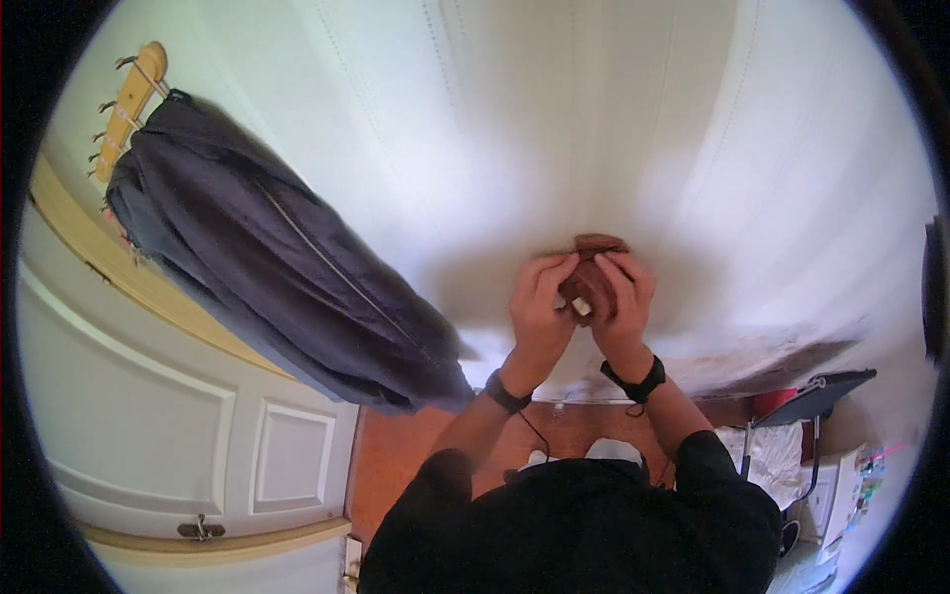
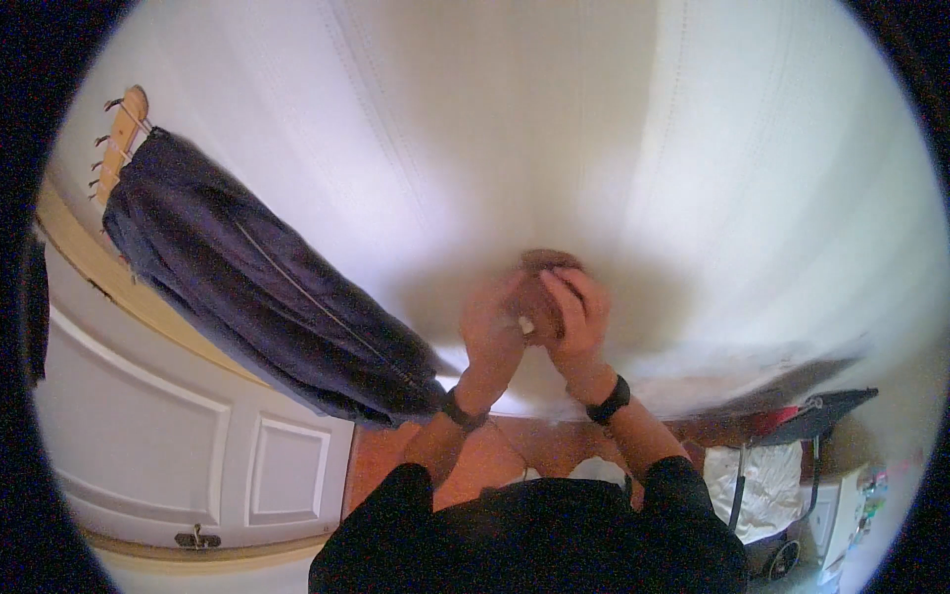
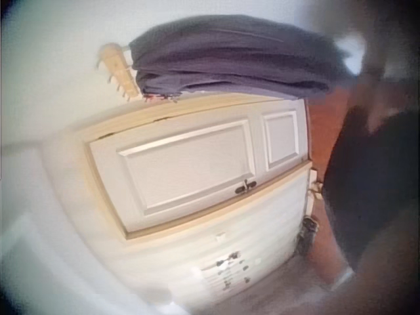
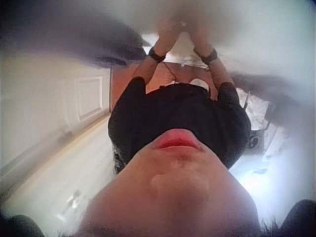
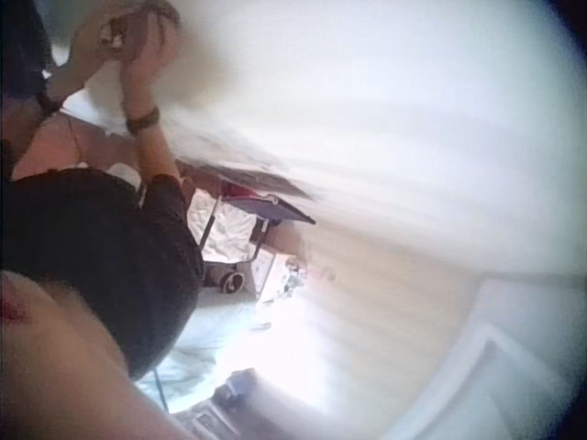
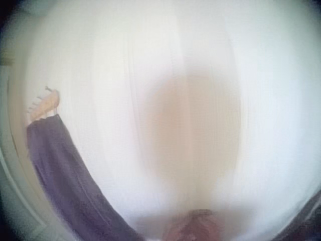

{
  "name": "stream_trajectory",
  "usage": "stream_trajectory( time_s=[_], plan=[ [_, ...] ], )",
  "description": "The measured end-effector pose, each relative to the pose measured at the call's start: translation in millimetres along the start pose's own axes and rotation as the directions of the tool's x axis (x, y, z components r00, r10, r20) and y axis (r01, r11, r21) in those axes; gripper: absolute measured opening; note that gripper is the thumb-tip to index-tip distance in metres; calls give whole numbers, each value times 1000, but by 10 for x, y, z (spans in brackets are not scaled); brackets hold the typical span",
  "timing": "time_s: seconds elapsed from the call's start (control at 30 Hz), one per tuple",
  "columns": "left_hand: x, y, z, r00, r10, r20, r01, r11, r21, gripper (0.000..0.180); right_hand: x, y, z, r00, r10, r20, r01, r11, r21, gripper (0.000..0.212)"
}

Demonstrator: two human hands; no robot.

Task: The person wipes a stained area on a light-colored wall with a brown cloth, repeatedly scrubbing the same spot and occasionally adjusting the cloth.

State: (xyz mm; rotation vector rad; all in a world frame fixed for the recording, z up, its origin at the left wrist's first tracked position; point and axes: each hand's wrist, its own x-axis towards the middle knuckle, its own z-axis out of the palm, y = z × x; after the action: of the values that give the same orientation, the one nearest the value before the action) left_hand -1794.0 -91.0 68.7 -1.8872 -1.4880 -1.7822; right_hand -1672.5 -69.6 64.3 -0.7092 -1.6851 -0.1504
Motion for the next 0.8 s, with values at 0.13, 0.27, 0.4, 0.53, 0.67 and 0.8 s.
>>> stream_trajectory(
  time_s=[0.13,0.27,0.4,0.53,0.67,0.8],
  plan=[
    [308,413,203,989,147,-1,-145,975,-169,40,-18,303,-129,979,60,-194,-60,998,6,31],
    [305,637,512,950,301,82,-275,932,-236,27,-67,451,-421,919,308,-245,-255,940,225,16],
    [-17,548,741,922,349,166,-328,934,-141,24,-614,848,-492,893,422,-155,-327,847,420,14],
    [-352,283,827,917,323,236,-287,942,-173,24,-1141,992,-240,844,492,-211,-389,834,391,31],
    [-576,-72,644,936,262,237,-230,961,-153,25,-1351,845,50,914,365,-178,-322,918,232,39],
    [-657,-304,417,965,138,223,-112,985,-128,27,-1381,694,264,956,283,-79,-275,956,102,52]
  ],
)
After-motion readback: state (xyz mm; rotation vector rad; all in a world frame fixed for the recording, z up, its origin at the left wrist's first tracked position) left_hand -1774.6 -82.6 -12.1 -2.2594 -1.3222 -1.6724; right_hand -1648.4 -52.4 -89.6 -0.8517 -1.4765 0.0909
